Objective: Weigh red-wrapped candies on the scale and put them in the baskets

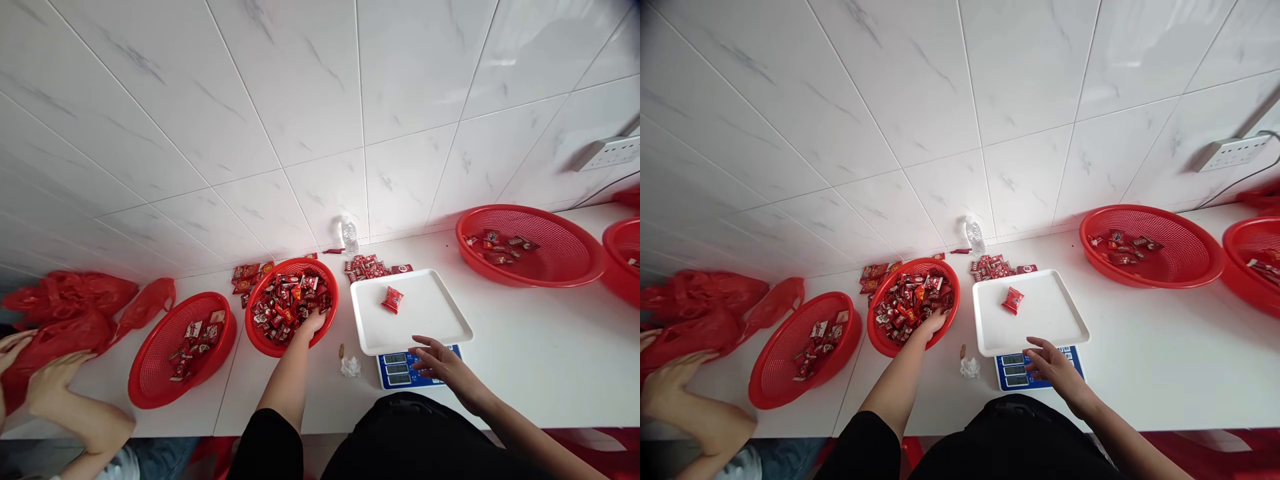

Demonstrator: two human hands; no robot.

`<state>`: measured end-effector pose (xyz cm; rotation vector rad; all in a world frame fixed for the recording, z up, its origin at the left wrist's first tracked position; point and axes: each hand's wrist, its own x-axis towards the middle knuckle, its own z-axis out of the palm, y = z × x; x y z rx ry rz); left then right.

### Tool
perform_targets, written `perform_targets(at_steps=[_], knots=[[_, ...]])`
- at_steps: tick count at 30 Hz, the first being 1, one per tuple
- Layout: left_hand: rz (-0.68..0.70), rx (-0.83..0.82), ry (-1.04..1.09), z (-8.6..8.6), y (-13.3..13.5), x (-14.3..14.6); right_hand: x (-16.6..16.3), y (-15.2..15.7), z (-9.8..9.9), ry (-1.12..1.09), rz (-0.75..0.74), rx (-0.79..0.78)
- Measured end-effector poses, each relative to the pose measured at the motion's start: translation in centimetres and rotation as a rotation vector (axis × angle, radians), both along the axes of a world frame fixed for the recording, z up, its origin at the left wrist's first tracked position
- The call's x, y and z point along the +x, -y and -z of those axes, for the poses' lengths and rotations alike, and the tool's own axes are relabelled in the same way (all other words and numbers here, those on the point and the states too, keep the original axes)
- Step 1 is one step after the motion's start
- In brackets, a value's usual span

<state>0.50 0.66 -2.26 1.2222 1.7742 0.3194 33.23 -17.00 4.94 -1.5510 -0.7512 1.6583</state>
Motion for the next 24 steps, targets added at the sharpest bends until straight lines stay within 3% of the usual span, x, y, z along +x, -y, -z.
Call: perform_targets(at_steps=[6,15,20,24], knots=[[0.042,-0.099,0.000,-1.2,0.2,-0.2,0.4,-0.1,-0.3,0.007,-0.049,-0.012],[0.088,-0.077,0.077,-3.0,1.0,0.5,-0.2,-0.1,0.1,0.003,-0.100,-0.002],[0.156,0.099,0.068,-3.6,1.6,1.6,-0.3,-0.2,0.5,-0.003,-0.127,0.012],[0.166,0.277,-0.068,-3.2,1.9,2.3,0.0,0.0,0.9,-0.026,-0.142,0.022]])
